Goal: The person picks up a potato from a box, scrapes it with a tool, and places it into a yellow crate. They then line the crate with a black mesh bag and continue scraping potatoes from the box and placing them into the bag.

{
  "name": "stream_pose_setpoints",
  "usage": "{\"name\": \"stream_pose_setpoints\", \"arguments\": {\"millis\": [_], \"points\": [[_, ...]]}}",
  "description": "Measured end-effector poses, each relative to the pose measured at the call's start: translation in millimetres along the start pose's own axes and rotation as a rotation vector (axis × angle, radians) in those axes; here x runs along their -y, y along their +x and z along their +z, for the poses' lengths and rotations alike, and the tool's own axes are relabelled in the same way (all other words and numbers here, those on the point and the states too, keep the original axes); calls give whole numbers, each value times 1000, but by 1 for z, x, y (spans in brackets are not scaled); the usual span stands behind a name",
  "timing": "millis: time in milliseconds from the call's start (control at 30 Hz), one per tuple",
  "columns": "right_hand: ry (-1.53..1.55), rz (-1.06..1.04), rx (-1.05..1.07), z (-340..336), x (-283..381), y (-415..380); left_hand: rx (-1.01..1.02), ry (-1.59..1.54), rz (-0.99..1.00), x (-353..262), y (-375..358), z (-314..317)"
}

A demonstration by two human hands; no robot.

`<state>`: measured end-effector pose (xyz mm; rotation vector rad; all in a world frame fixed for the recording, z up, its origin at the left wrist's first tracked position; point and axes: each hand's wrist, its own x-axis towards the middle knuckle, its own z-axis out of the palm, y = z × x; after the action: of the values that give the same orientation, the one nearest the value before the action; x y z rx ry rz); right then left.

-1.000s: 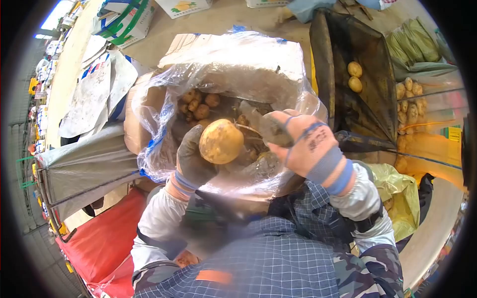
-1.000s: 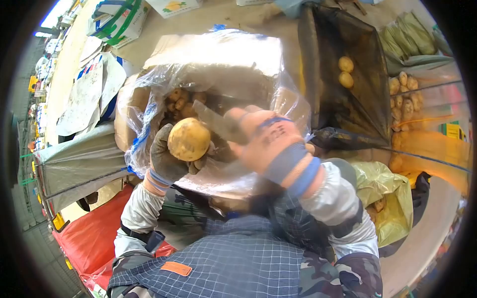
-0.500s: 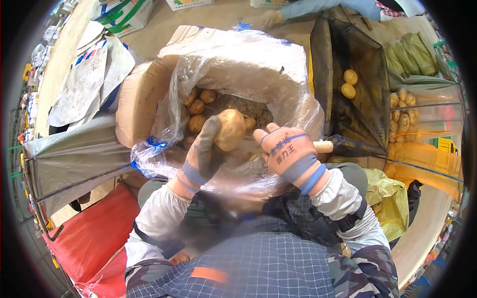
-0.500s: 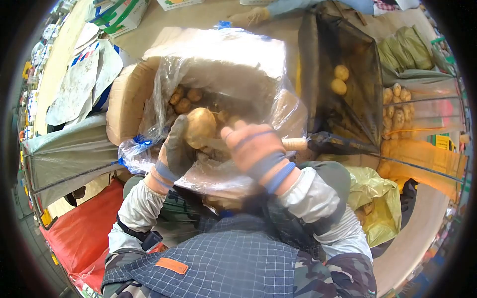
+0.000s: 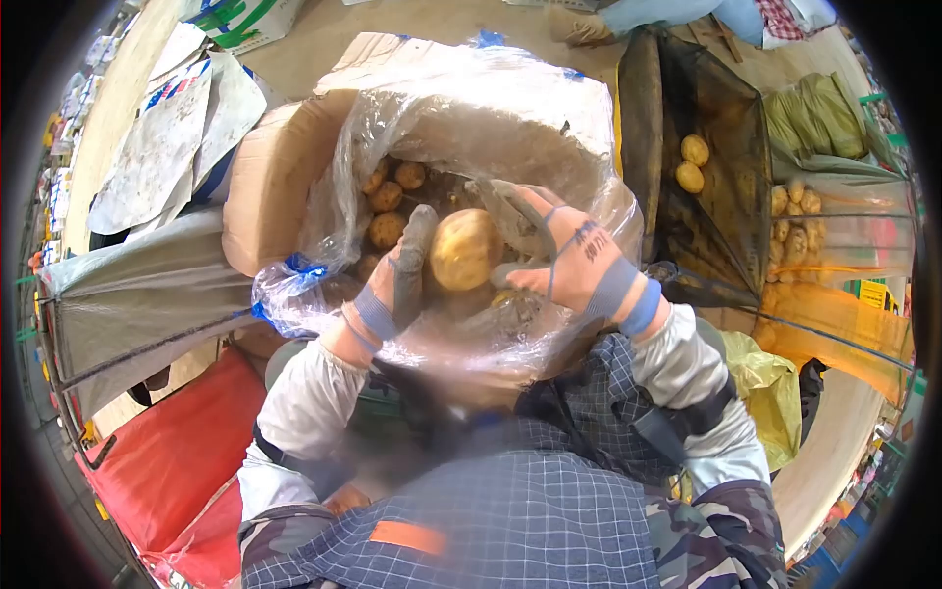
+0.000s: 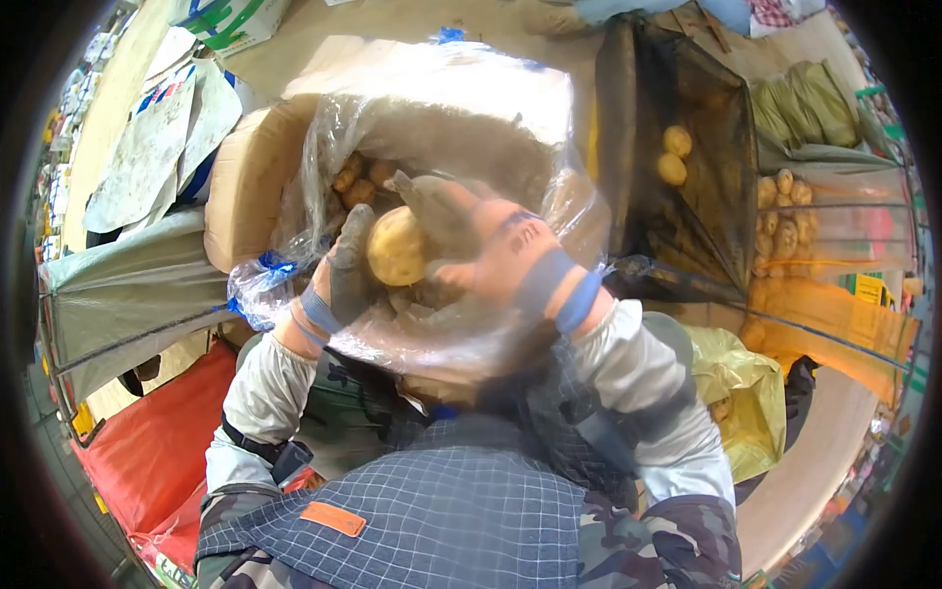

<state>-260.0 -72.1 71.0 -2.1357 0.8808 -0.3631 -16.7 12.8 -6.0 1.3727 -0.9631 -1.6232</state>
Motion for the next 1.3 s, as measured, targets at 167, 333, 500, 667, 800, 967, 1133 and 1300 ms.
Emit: {"name": "stream_pose_setpoints", "arguments": {"millis": [167,333,500,667,800,967,1133,1300], "points": [[613,94,56,1,-29,2,299,-323,-207,-56,-4,18],[621,414,-338,-95,-85,-17,213,116,-248,-9,28,9],[274,870,-534,-137,-234,-86,607,1327,-120,45,74,45],[211,1326,-463,-114,-295,-136,797,1441,152,153,96,49],[592,1317,-519,-118,-308,-150,927,1549,-50,83,97,55],[625,1259,-537,-100,-317,-140,978,1863,-403,93,127,-11],[816,1255,-448,-57,-322,-142,804,1752,-117,113,114,14],[865,1216,-540,-60,-311,-151,782,1717,-174,177,112,46]]}}
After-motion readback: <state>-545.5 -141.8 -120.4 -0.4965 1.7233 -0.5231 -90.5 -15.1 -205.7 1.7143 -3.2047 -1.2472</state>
